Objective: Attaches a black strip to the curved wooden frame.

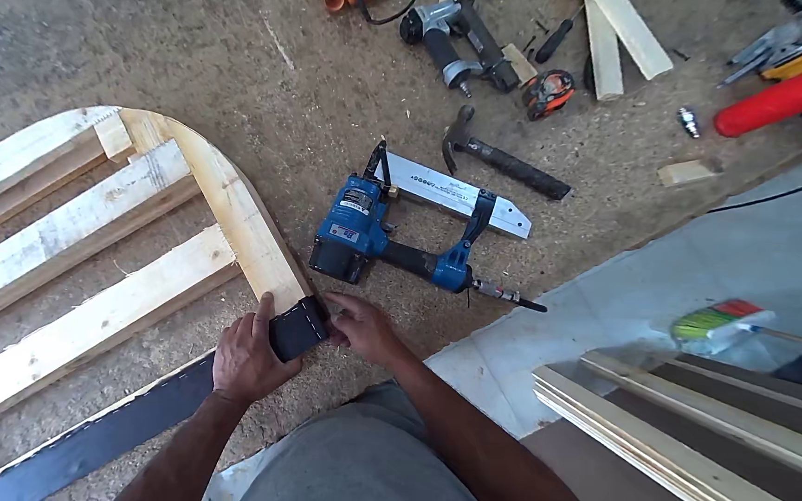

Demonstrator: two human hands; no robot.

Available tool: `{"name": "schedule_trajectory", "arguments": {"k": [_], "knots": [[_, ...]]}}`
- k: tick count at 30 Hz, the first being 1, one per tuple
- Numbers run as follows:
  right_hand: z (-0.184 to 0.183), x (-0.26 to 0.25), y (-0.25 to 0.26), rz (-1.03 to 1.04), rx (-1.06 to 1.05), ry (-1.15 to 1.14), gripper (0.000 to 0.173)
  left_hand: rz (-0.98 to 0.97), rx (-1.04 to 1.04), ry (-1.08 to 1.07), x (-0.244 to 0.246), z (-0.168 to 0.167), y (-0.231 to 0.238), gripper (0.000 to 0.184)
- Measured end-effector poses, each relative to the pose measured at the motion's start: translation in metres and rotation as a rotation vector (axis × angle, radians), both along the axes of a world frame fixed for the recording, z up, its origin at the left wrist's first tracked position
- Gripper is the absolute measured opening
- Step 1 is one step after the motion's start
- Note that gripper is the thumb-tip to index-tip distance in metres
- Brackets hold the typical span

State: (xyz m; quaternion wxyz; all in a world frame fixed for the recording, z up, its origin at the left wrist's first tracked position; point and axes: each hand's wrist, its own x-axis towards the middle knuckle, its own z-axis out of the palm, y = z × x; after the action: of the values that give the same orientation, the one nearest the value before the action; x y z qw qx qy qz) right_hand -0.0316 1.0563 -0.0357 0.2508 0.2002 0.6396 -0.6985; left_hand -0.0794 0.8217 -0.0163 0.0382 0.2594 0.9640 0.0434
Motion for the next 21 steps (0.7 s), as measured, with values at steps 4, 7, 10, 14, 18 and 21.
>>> {"name": "schedule_trajectory", "arguments": {"k": [4, 7, 10, 14, 18, 21], "knots": [[-0.008, 0.008, -0.004, 0.126, 0.110, 0.211, 0.042, -0.001, 0.005, -0.003, 0.000, -0.001, -0.001, 0.119], [-0.002, 0.008, -0.001, 0.125, 0.096, 0.231, 0.040, -0.003, -0.004, -0.017, -0.001, -0.001, 0.000, 0.120], [-0.001, 0.006, -0.004, 0.139, 0.091, 0.170, 0.044, 0.003, -0.026, -0.053, 0.000, 0.000, 0.001, 0.121], [-0.005, 0.008, -0.005, 0.164, 0.149, 0.234, 0.043, 0.006, -0.025, -0.043, -0.001, 0.001, 0.001, 0.122], [-0.001, 0.009, -0.005, 0.224, 0.219, 0.258, 0.046, 0.004, -0.025, -0.039, 0.000, -0.001, 0.000, 0.122], [0.005, 0.006, -0.006, 0.281, 0.299, 0.282, 0.048, 0.010, -0.014, -0.054, 0.000, 0.001, -0.001, 0.121]]}}
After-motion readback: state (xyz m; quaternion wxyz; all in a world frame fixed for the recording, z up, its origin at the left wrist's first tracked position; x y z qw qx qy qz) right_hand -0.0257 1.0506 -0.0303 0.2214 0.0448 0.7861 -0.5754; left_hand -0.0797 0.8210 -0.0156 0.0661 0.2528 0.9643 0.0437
